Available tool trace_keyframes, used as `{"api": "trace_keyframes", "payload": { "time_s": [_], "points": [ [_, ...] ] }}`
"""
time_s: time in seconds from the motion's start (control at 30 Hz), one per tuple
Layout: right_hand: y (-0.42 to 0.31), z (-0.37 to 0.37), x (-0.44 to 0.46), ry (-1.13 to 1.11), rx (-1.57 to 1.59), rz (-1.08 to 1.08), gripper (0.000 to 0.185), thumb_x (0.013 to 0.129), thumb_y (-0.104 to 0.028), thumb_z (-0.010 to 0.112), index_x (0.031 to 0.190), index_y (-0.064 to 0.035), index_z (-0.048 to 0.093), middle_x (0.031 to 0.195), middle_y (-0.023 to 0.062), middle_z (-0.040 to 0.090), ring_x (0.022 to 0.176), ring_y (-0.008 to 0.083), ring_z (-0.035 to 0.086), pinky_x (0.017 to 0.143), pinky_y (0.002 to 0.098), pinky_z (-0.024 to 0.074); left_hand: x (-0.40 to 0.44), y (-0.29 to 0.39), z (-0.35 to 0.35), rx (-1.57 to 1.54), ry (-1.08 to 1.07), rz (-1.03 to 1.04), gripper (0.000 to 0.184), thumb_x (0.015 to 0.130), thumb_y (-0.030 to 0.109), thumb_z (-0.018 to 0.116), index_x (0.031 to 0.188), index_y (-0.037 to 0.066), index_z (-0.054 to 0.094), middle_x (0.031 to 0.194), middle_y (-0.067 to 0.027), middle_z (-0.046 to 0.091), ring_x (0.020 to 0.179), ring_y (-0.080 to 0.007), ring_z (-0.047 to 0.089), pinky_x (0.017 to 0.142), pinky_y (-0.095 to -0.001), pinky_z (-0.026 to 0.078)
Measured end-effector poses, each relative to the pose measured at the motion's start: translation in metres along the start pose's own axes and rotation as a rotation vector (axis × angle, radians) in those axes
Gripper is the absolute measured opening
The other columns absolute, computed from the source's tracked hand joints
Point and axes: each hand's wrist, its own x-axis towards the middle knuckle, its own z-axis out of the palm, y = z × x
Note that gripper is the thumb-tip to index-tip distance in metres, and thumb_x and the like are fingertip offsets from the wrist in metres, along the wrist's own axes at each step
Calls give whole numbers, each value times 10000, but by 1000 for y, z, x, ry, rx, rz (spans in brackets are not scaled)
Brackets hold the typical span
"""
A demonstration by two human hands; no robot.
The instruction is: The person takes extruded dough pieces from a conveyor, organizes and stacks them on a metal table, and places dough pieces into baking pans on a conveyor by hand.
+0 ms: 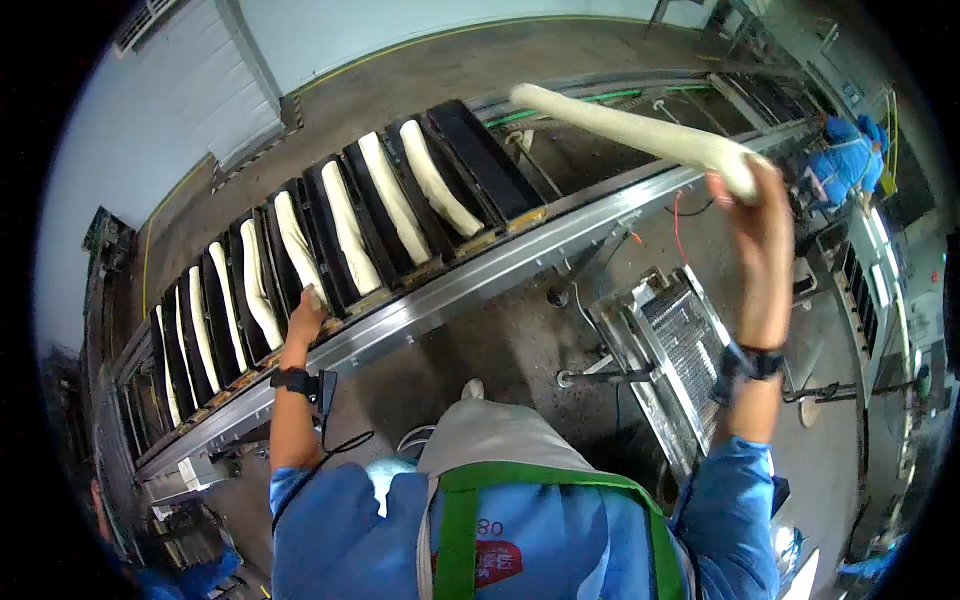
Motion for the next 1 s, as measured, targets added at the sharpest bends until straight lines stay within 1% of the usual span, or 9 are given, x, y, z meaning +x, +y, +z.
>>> {"api": "trace_keyframes", "payload": {
  "time_s": [0.07, 0.13, 0.2, 0.3, 0.37, 0.4, 0.6, 0.83, 1.0],
  "points": [
    [47, 29, 8, -162, 60, 220, 316, 784, -189, 515, 975, 52, 441, 935, 161, 495, 823, 259, 536, 704, 345, 508, -12, 10, -8, -4, -54, -55, 570, 738, 199, 485, 1248, 142, 235, 1009, -273, 484, 869, -405, 500, 758, -451, 385],
    [111, 58, 14, -213, 171, 367, 378, 782, -199, 511, 1036, 60, 404, 966, 170, 489, 824, 252, 537, 693, 316, 505, -29, 26, -13, 355, 299, 65, 502, 684, 125, 527, 1165, 113, 386, 1152, -204, 367, 972, -392, 432, 804, -432, 372],
    [182, 66, 3, -236, -59, 622, 365, 779, -187, 513, 1057, 22, 405, 950, 167, 497, 791, 241, 547, 685, 313, 501, -36, 55, -33, 221, 469, 196, 415, 696, 83, 517, 1106, 93, 450, 1090, -179, 425, 984, -360, 427, 809, -402, 375],
    [207, 43, 5, -309, -368, 816, 347, 784, -203, 521, 1059, -23, 411, 915, 144, 516, 756, 220, 557, 661, 308, 497, 0, 115, -16, -31, 346, 455, 357, 735, 28, 490, 1088, 64, 443, 1042, -145, 456, 900, -303, 470, 762, -356, 385],
    [207, 11, 13, -621, -289, 927, 352, 788, -241, 528, 1050, -30, 426, 890, 123, 536, 735, 192, 564, 632, 288, 492, 11, 174, -9, -202, 116, 368, 295, 741, 55, 480, 1036, 43, 477, 950, -166, 485, 821, -309, 495, 739, -344, 393],
    [200, 6, 9, -621, -290, 936, 352, 788, -241, 528, 1050, -30, 426, 890, 123, 536, 735, 192, 564, 632, 288, 492, 28, 171, 4, -190, 183, 527, 300, 741, 57, 479, 1041, 44, 475, 914, -164, 486, 794, -312, 496, 715, -357, 396],
    [179, -43, -8, -655, -413, 938, 341, 804, -281, 509, 1020, -23, 458, 858, 102, 553, 743, 169, 562, 633, 262, 474, 128, 154, 65, -20, 77, 206, 584, 700, 96, 523, 1220, 105, 257, 1045, -262, 466, 1002, -424, 414, 837, -420, 351],
    [168, -102, -35, -509, -420, 975, 301, 813, -246, 496, 1011, -20, 480, 875, 95, 560, 743, 163, 559, 634, 252, 458, 119, 104, 51, -277, -167, 134, 492, 628, 143, 618, 1032, 64, 348, 855, -199, 524, 797, -313, 519, 687, -353, 401],
    [156, -114, -40, -383, -413, 931, 287, 812, -227, 497, 997, -8, 483, 860, 101, 562, 715, 159, 563, 611, 249, 463, 87, 98, 19, -122, -112, 105, 621, 637, 154, 597, 1175, 20, 317, 1009, -206, 507, 933, -330, 500, 783, -356, 405]
  ]
}}
